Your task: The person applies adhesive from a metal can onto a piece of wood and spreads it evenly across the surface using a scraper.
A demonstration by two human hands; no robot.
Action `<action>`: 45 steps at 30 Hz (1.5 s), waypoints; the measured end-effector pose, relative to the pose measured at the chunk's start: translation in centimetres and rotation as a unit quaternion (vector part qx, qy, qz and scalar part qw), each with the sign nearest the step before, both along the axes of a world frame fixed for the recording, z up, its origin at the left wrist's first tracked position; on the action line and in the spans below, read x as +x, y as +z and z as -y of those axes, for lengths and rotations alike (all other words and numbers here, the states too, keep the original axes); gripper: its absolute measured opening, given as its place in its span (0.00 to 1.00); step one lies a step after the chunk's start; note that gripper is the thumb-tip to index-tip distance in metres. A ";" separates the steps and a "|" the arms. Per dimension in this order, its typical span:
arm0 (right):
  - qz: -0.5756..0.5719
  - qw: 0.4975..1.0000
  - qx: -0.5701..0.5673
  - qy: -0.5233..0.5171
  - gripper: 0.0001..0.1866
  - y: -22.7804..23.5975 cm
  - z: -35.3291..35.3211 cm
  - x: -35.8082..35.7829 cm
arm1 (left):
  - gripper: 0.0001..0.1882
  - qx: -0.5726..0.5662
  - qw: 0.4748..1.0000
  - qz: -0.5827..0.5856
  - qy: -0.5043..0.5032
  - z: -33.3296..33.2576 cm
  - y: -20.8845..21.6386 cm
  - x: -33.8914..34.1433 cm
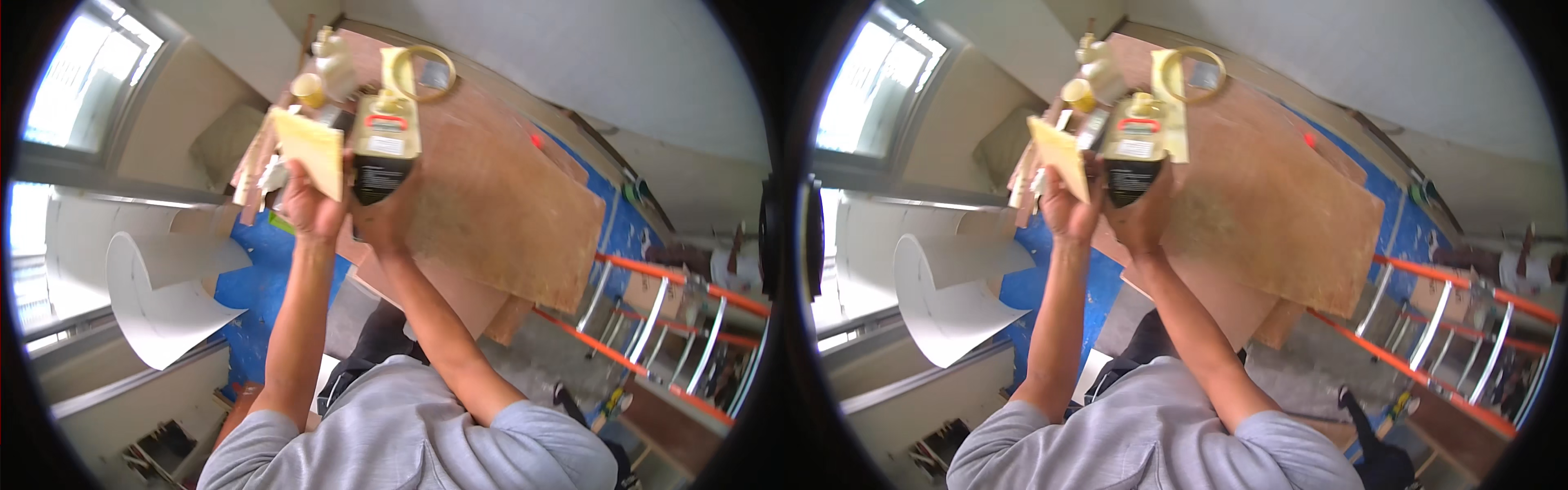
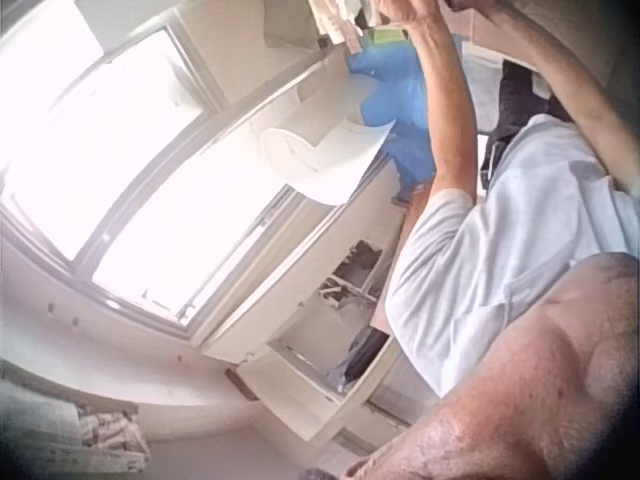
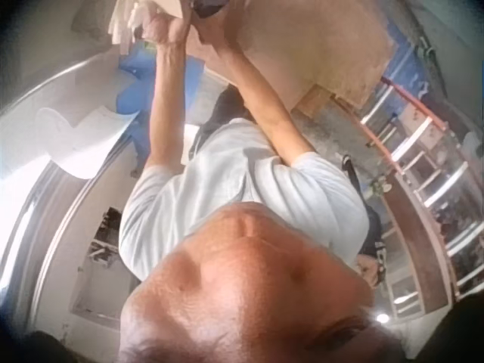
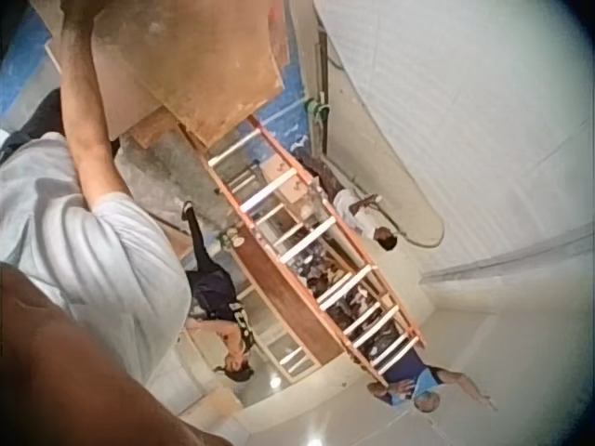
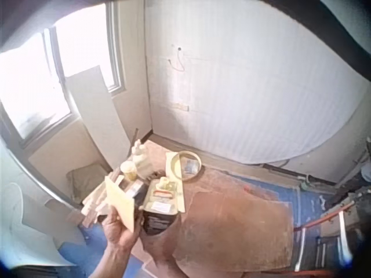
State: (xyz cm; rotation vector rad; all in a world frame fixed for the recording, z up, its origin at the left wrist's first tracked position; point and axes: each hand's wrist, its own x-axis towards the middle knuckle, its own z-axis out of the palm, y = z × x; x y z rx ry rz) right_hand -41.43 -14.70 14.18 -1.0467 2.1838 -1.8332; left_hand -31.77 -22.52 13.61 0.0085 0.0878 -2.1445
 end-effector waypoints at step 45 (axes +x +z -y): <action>-0.294 0.819 0.415 0.265 0.59 13.5 -9.2 -27.8 | 0.21 -0.015 0.838 0.541 -0.061 -5.6 -5.5 13.3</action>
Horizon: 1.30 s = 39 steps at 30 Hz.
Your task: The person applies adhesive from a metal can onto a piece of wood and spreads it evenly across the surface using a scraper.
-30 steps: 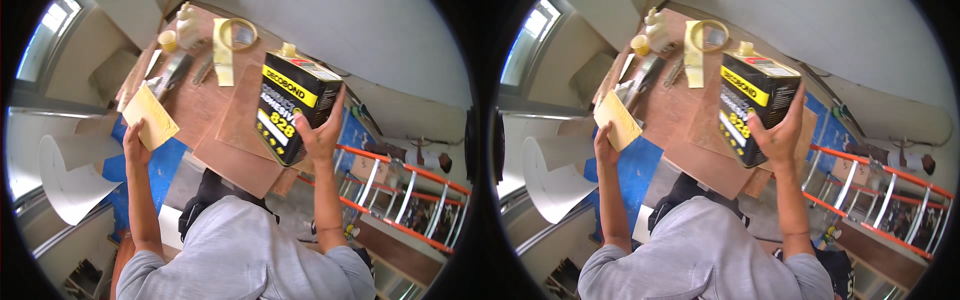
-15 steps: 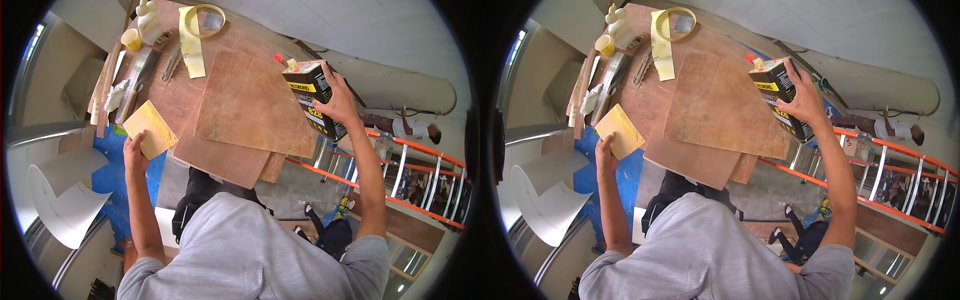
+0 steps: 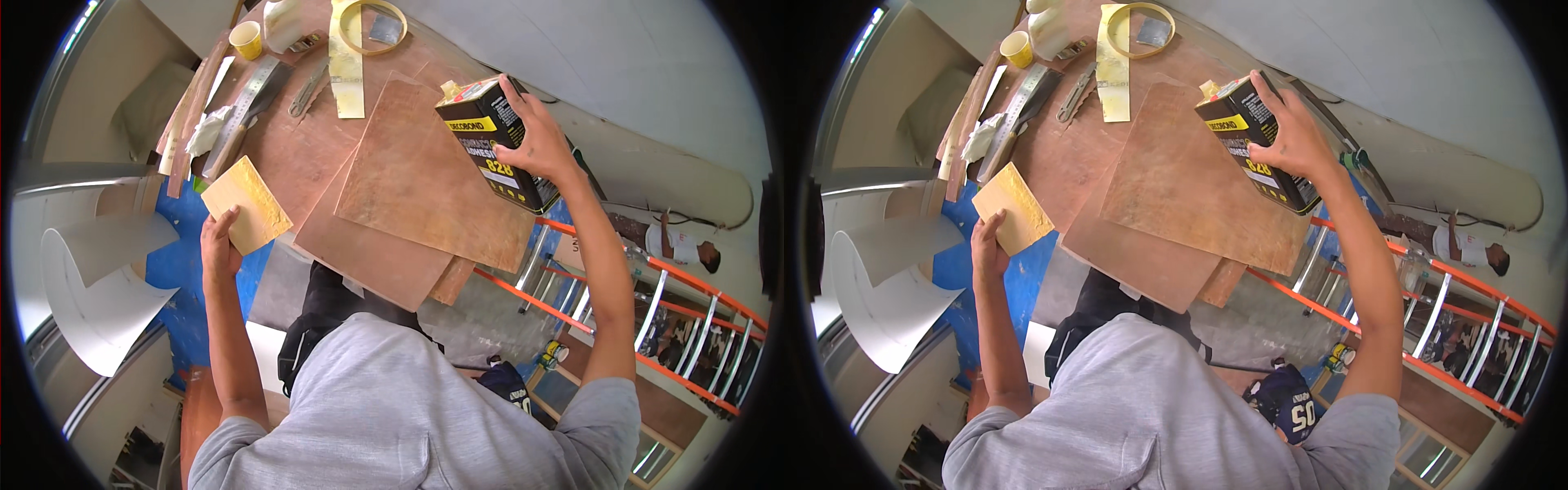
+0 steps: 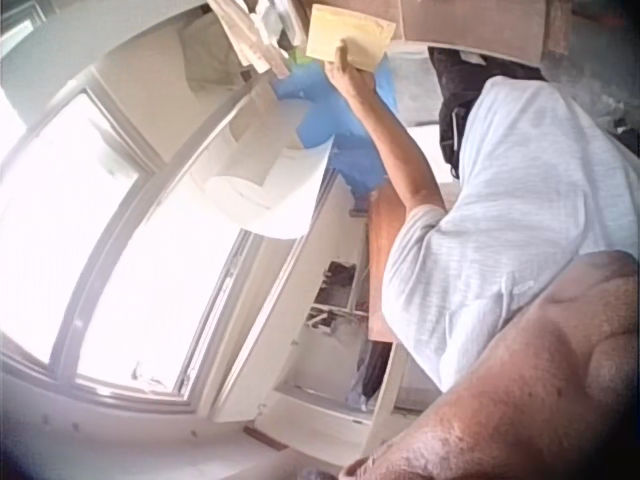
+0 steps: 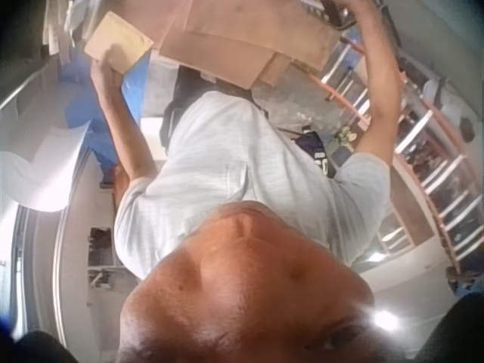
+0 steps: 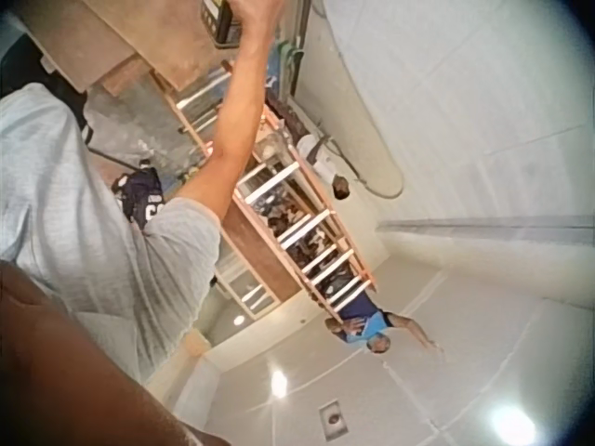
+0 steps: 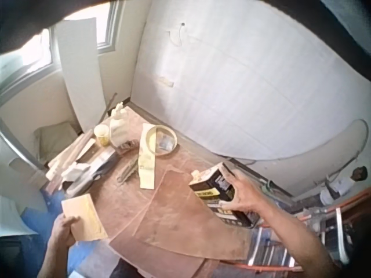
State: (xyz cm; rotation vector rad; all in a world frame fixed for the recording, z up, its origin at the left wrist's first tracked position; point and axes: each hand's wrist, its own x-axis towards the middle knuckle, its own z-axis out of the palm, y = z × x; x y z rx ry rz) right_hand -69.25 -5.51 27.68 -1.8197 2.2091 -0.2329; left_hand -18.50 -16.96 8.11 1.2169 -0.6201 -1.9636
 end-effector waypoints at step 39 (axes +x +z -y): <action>-0.037 0.995 0.048 0.085 0.59 -2.3 8.5 0.2 | 0.22 0.009 0.998 0.009 0.067 -1.8 -1.1 4.4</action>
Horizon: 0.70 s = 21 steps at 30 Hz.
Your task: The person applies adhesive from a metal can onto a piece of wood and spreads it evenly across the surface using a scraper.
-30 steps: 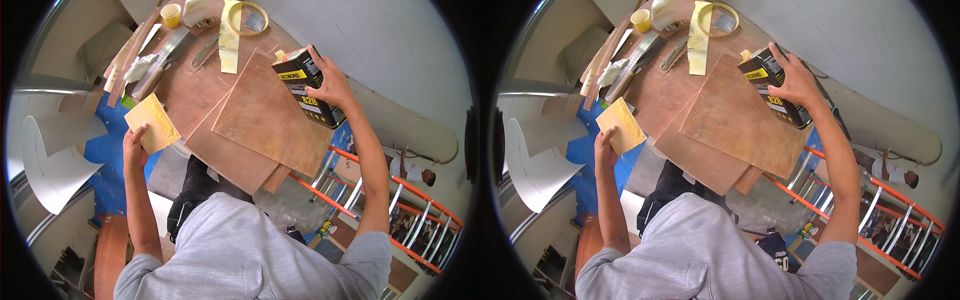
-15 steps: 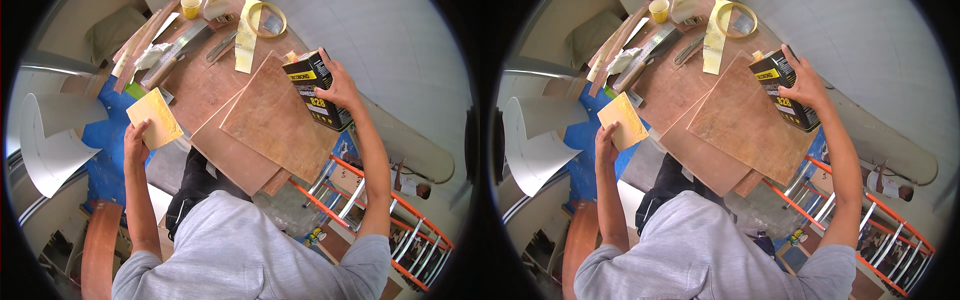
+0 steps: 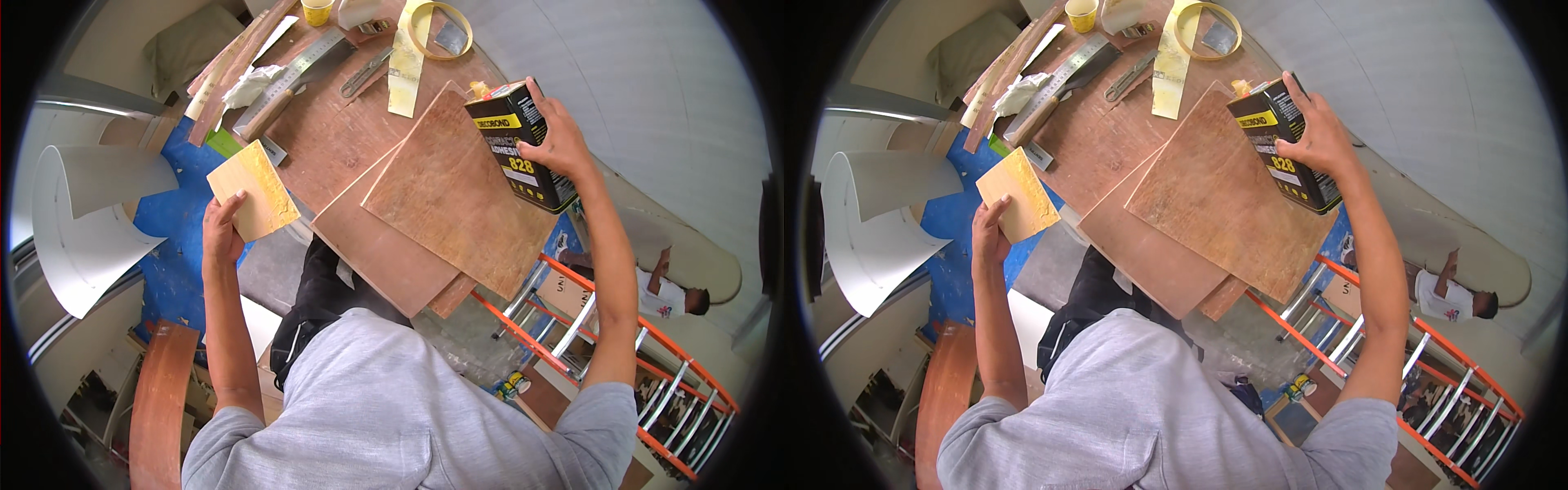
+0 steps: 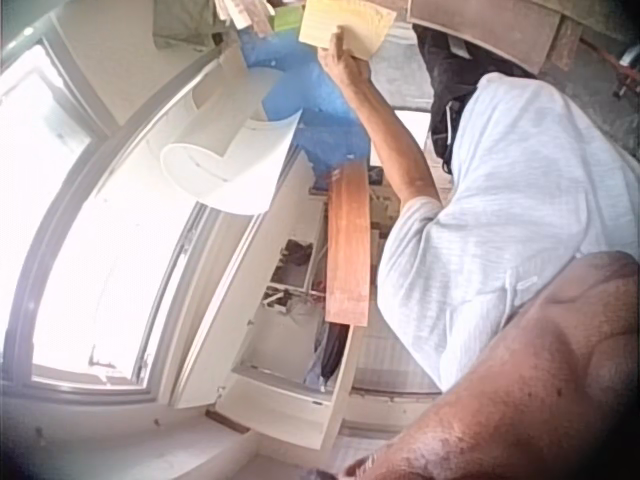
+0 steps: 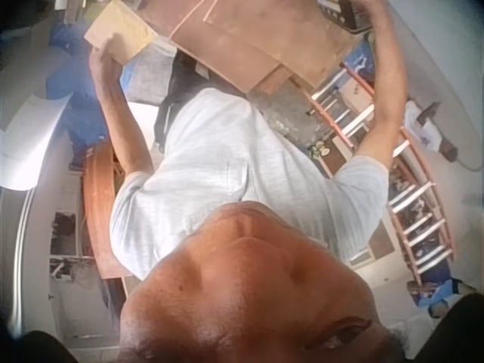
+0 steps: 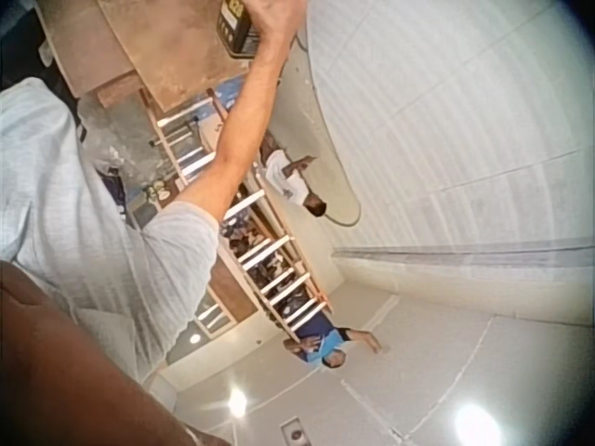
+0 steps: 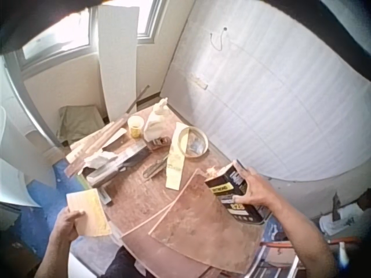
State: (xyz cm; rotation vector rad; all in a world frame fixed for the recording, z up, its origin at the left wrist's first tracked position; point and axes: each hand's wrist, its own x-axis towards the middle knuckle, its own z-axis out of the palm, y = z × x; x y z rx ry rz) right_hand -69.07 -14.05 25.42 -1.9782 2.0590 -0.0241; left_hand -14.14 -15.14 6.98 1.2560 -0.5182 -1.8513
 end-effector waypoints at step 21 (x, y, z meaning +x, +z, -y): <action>0.039 0.995 -0.070 -0.067 0.60 1.4 -6.7 -2.8 | 0.20 -0.022 0.997 -0.026 -0.066 -1.1 2.0 -3.4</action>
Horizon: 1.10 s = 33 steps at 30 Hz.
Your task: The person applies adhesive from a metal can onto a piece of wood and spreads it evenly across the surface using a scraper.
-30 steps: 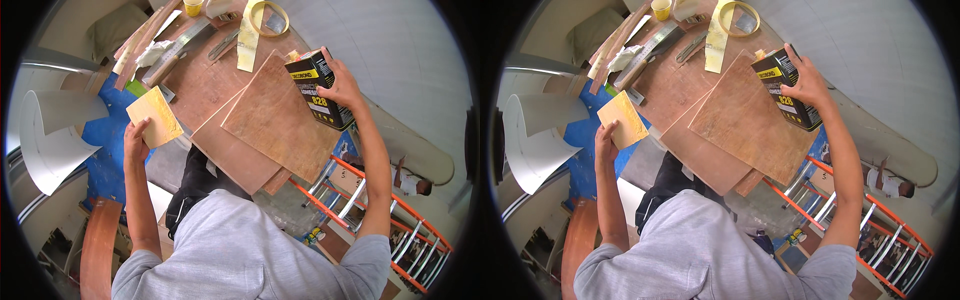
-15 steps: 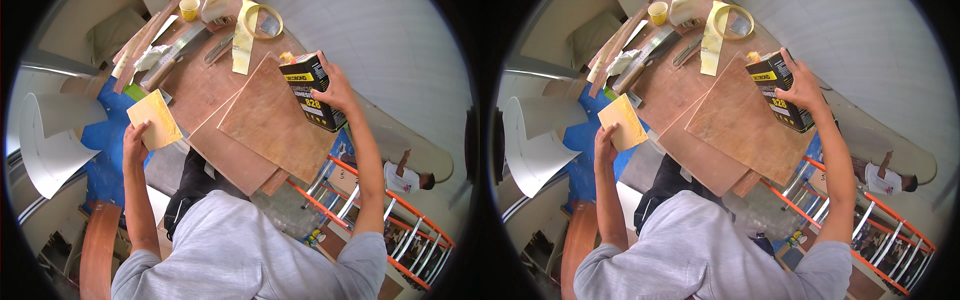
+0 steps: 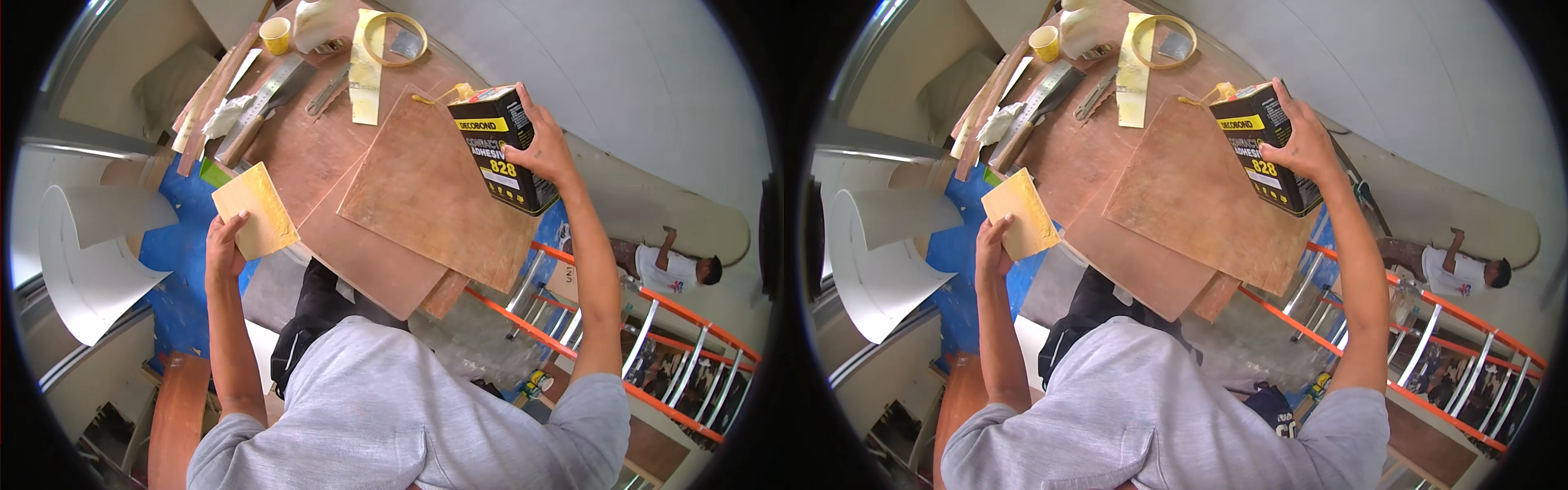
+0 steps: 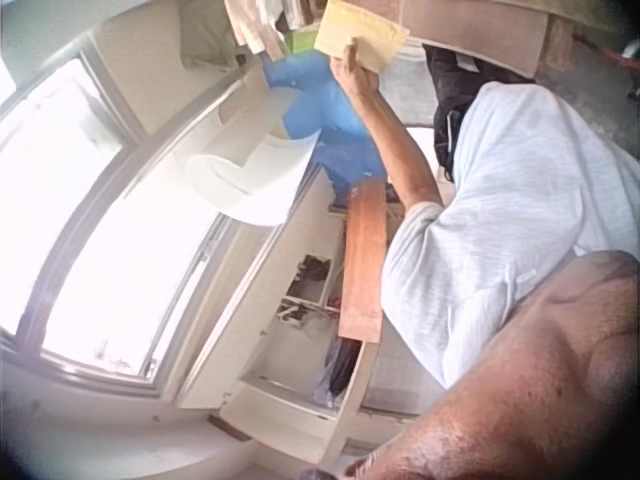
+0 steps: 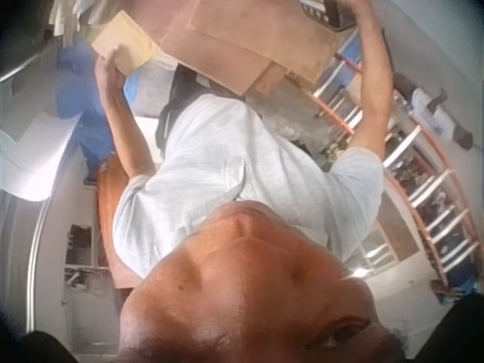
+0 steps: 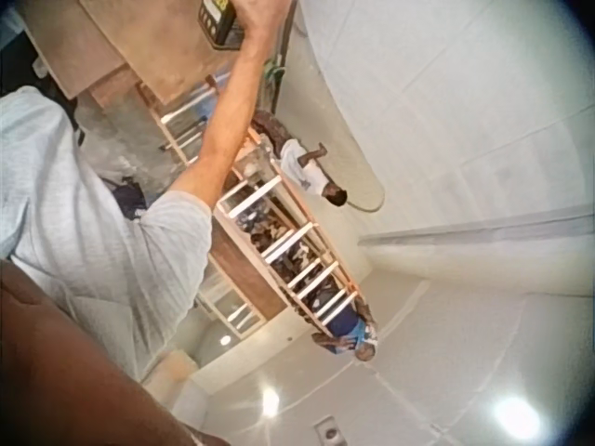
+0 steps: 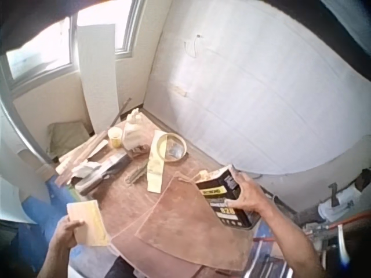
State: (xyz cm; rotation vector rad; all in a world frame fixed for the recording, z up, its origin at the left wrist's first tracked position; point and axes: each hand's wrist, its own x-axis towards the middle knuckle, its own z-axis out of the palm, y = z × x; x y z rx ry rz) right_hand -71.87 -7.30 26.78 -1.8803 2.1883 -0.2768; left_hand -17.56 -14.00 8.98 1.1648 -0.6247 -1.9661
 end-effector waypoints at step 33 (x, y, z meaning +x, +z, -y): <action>0.200 0.746 -0.621 -0.133 0.51 14.4 -18.9 2.6 | 0.17 -0.038 0.991 -0.056 -0.116 -1.2 5.1 -9.7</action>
